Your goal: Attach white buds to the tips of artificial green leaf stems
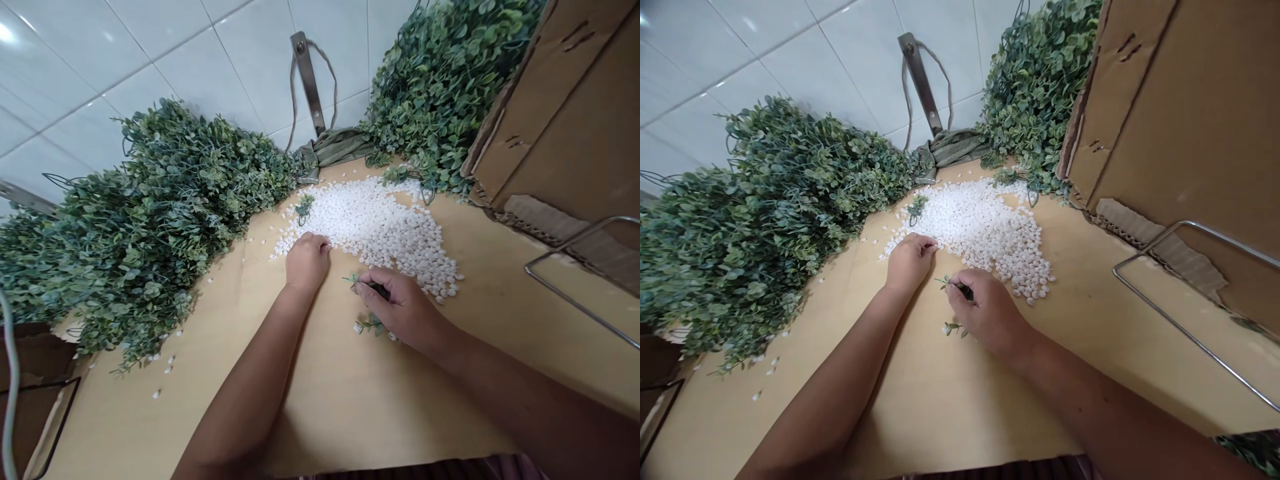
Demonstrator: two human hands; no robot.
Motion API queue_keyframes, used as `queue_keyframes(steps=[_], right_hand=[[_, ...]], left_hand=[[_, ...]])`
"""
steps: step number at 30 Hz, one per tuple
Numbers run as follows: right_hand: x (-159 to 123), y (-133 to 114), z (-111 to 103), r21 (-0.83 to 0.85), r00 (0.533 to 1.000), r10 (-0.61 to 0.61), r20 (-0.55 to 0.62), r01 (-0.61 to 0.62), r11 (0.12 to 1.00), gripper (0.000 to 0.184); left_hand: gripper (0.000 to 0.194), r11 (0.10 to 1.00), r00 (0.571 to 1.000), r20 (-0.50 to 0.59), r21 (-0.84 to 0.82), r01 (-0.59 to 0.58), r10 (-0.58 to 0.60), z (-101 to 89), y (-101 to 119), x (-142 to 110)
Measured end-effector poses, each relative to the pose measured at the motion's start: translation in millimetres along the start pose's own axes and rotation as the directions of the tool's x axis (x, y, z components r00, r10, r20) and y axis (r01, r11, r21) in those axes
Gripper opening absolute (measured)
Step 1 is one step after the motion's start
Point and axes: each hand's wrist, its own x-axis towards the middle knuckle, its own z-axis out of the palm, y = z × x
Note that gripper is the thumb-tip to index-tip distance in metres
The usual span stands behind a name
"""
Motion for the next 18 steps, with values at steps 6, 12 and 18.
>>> queue_keyframes(steps=[6, 12, 18], right_hand=[[-0.8, -1.5, -0.1, 0.071, 0.999, 0.05, 0.018, -0.051, 0.996, 0.025], [-1.3, -2.3, 1.4, 0.07, 0.999, 0.045, 0.016, -0.046, 0.997, 0.017], [-4.2, -0.3, 0.9, 0.108, 0.995, 0.083, 0.061, -0.09, 0.99, 0.019]], left_hand=[[0.005, 0.7, 0.959, 0.14, -0.659, 0.276, -0.246, -10.9, 3.5, -12.0], [0.029, 0.156, 0.856, 0.456, -0.853, 0.498, -0.244, -35.0, 22.7, -56.2], [0.022, 0.09, 0.847, 0.498, -0.85, 0.519, -0.184, -27.9, 15.8, -71.1]])
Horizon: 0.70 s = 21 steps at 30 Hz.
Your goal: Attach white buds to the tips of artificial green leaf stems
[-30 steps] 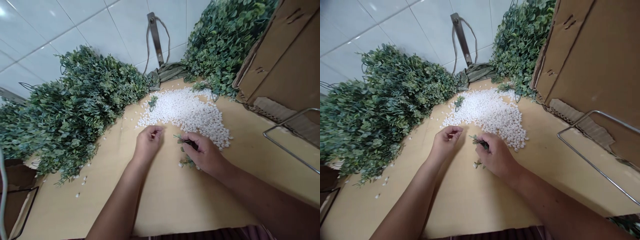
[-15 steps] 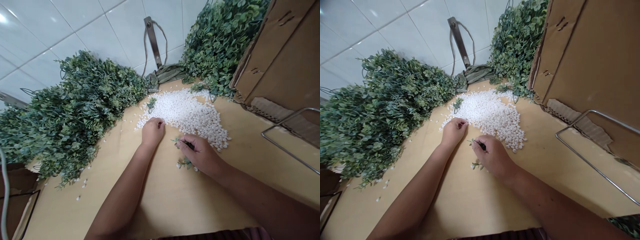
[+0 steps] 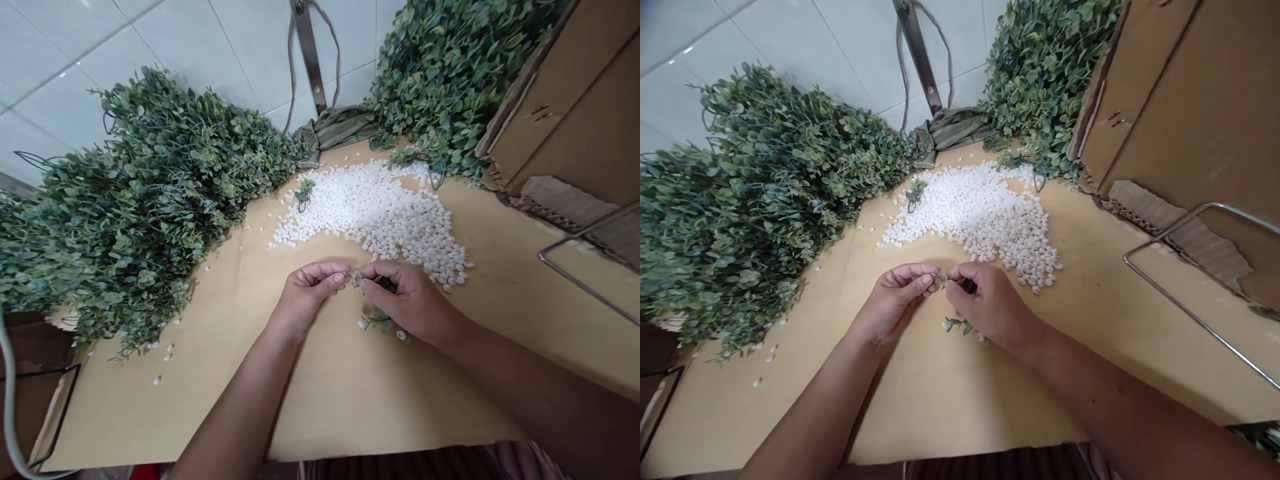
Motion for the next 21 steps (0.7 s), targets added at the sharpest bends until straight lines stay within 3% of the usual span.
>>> queue_keyframes(steps=[8, 21], right_hand=[[0.0, -3.2, 0.4, 0.006, 1.0, 0.004, 0.026, -0.004, 1.0, 0.022], [3.0, -3.3, -0.3, -0.009, 0.998, -0.012, -0.065, 0.012, 1.0, 0.018]], left_hand=[[0.023, 1.0, 0.998, 0.059, -0.027, 0.005, -0.004, -4.4, -4.7, 7.1], [0.02, 0.999, 0.994, 0.107, 0.024, -0.037, 0.034, -4.3, -6.7, 6.9]])
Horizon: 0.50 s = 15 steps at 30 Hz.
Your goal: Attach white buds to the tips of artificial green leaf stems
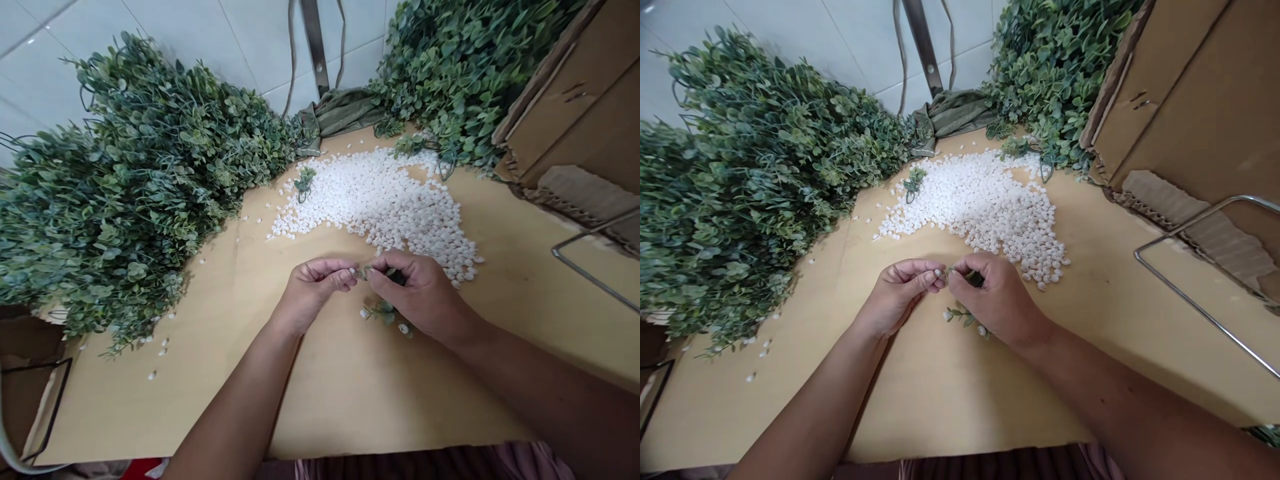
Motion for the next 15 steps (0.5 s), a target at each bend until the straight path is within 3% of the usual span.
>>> queue_keyframes(steps=[7, 15], right_hand=[[0.2, 4.5, 0.7, -0.114, 0.99, -0.124, -0.072, 0.116, 0.987, 0.016], [-0.9, 7.0, 1.1, -0.15, 0.986, -0.143, -0.087, 0.129, 0.98, 0.016]], left_hand=[[0.02, 1.0, 1.0, 0.006, -0.009, -0.006, 0.006, 3.4, 1.5, -0.8], [0.019, 1.0, 1.0, 0.004, 0.006, -0.01, 0.01, 4.3, -0.2, -0.1]])
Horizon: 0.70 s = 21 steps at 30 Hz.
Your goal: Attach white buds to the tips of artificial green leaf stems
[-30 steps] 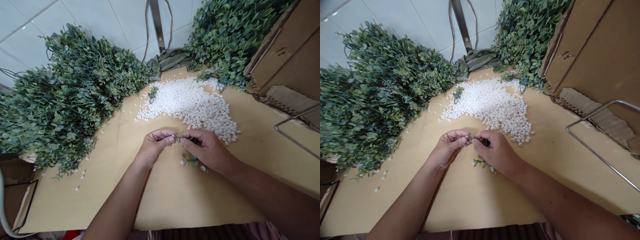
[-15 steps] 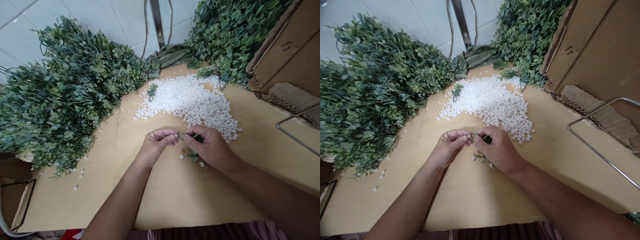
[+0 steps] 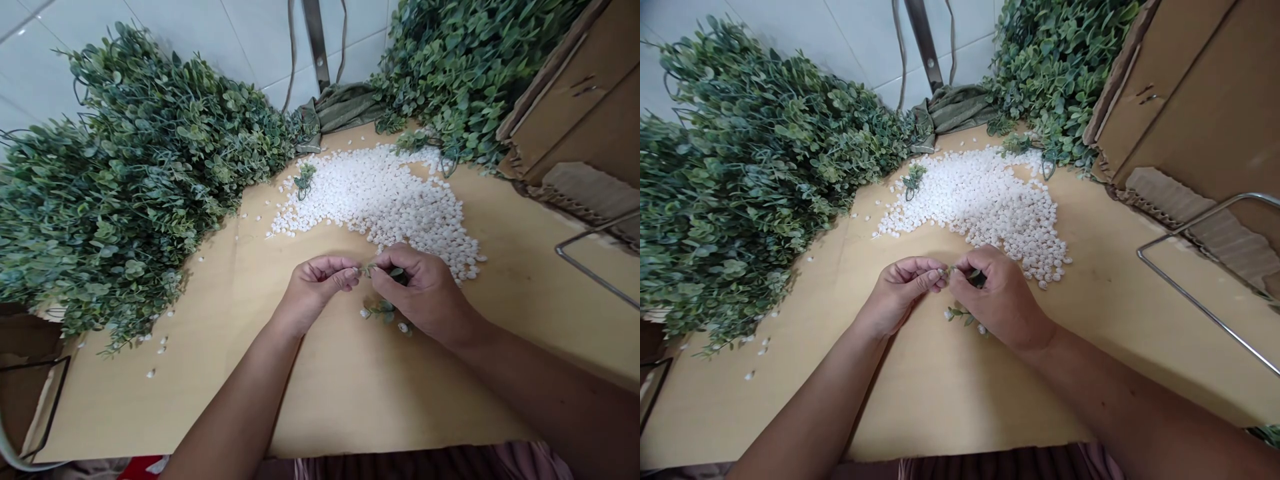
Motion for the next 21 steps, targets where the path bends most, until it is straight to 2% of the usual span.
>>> queue_keyframes(steps=[13, 21], right_hand=[[0.7, -0.2, 1.3, 0.006, 1.0, 0.007, -0.019, -0.007, 1.0, 0.015], [1.3, 0.6, 0.8, -0.009, 1.0, 0.007, 0.009, -0.007, 1.0, 0.016]], left_hand=[[0.019, 0.999, 1.0, -0.011, 0.032, 0.01, -0.01, 1.4, 1.2, -1.2], [0.021, 0.999, 0.999, -0.042, 0.039, -0.001, 0.003, 1.5, -0.4, -0.5]])
